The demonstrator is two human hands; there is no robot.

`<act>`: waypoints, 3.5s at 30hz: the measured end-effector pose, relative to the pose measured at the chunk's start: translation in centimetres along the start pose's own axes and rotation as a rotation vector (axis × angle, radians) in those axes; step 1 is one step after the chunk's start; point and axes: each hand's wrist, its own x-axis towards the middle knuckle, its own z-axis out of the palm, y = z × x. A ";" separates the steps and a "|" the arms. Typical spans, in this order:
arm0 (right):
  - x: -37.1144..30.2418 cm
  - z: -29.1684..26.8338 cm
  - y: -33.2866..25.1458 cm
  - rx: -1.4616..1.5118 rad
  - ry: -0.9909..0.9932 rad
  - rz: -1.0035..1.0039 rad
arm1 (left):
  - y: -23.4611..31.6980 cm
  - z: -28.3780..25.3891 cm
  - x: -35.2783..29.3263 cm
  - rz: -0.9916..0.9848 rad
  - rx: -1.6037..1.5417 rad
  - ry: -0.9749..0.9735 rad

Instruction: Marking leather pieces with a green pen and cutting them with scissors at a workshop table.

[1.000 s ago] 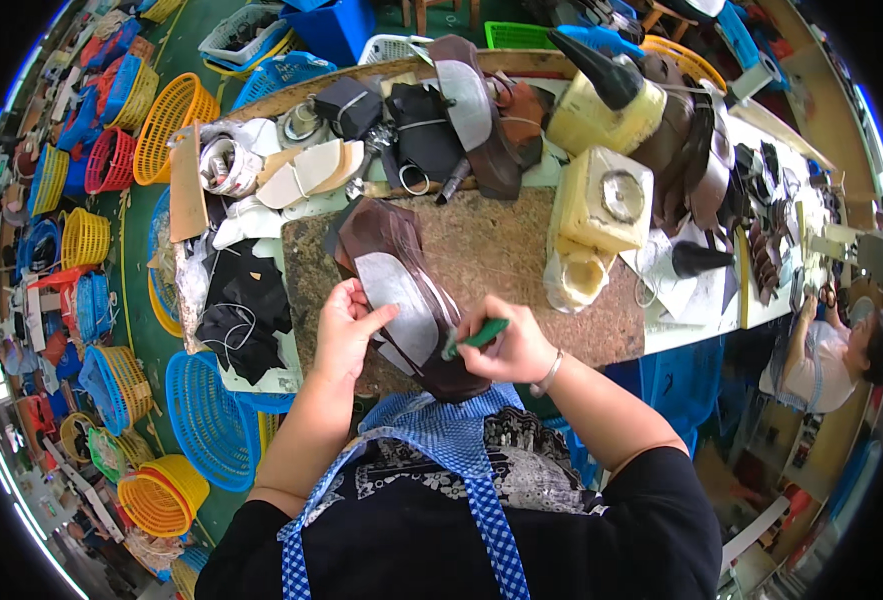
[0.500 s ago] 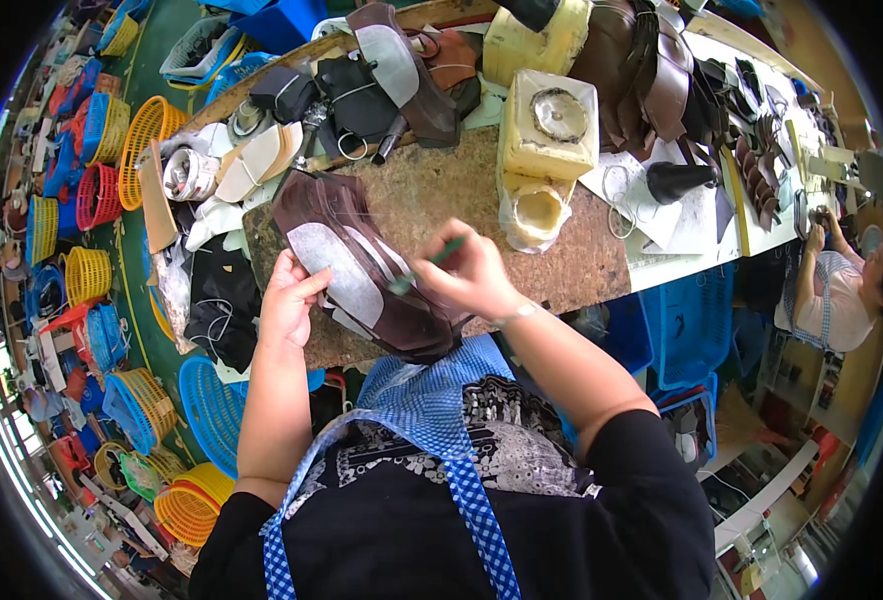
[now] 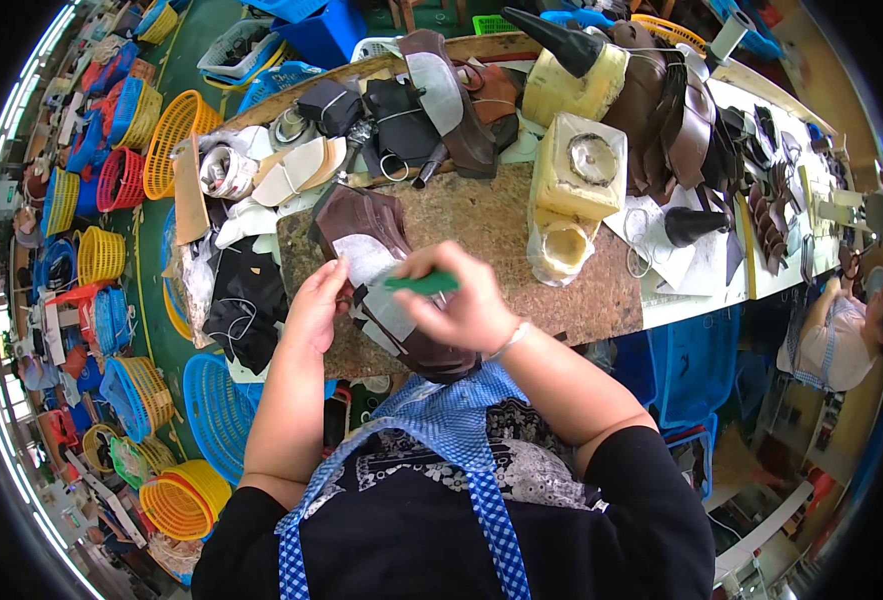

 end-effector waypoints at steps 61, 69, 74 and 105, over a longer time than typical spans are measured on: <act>7.0 1.3 8.7 0.067 0.007 0.583 | -2.6 0.9 -0.5 0.607 0.459 0.100; 9.3 2.5 10.3 0.037 -0.087 0.720 | -3.8 0.8 0.8 0.439 0.360 0.107; 1.8 -2.0 5.4 -0.033 -0.141 0.497 | -4.8 0.4 1.1 0.401 0.219 0.134; -5.7 -3.2 2.0 -0.046 -0.084 0.392 | -2.6 0.3 1.5 0.229 0.166 -0.067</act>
